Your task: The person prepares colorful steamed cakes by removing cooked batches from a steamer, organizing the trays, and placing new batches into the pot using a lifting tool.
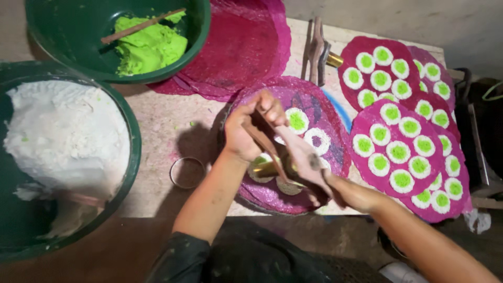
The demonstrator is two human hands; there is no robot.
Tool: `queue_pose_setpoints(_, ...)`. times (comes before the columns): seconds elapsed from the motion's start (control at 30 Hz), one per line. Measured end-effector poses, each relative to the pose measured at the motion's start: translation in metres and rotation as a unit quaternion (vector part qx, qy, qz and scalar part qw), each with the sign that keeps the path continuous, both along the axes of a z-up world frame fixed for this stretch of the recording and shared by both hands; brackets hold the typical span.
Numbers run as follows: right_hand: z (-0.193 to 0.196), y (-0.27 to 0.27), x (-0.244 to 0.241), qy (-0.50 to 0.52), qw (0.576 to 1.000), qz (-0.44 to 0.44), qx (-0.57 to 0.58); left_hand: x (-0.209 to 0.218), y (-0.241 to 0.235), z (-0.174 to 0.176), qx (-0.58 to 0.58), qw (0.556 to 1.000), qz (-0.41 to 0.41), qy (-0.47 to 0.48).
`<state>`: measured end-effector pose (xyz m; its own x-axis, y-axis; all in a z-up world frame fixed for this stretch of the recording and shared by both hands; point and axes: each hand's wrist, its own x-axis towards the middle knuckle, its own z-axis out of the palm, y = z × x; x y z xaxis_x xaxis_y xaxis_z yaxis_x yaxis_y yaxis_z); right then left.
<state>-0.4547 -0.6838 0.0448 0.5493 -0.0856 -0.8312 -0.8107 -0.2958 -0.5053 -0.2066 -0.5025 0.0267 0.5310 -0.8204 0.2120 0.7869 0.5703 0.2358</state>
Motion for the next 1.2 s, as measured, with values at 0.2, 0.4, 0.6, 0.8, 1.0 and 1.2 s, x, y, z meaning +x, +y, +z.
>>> queue_pose_setpoints(0.2,0.017,-0.016,-0.049,-0.057,0.993,-0.089,-0.049,-0.047,-0.043,-0.022,-0.034,0.988,-0.041,0.143)
queue_pose_setpoints(0.4,0.001,0.011,-0.046,-0.121,0.976,-0.069,-0.170,-0.059,-0.065,-0.065,-0.055,0.986,-0.034,0.151)
queue_pose_setpoints(0.6,-0.002,0.014,-0.052,-0.120,0.979,-0.079,-0.147,-0.061,-0.068,-0.077,-0.005,0.989,-0.045,0.143)
queue_pose_setpoints(0.8,-0.026,0.002,-0.051,-0.167,0.968,-0.113,-0.150,-0.047,-0.073,-0.049,-0.040,0.993,-0.031,0.105)
queue_pose_setpoints(1.0,-0.028,-0.024,-0.031,-0.189,0.977,-0.090,-0.038,-0.007,-0.065,-0.014,-0.022,0.999,-0.037,0.001)
queue_pose_setpoints(1.2,-0.010,-0.028,0.008,-0.182,0.954,-0.050,-0.232,0.007,-0.090,-0.034,-0.059,0.994,-0.011,0.091)
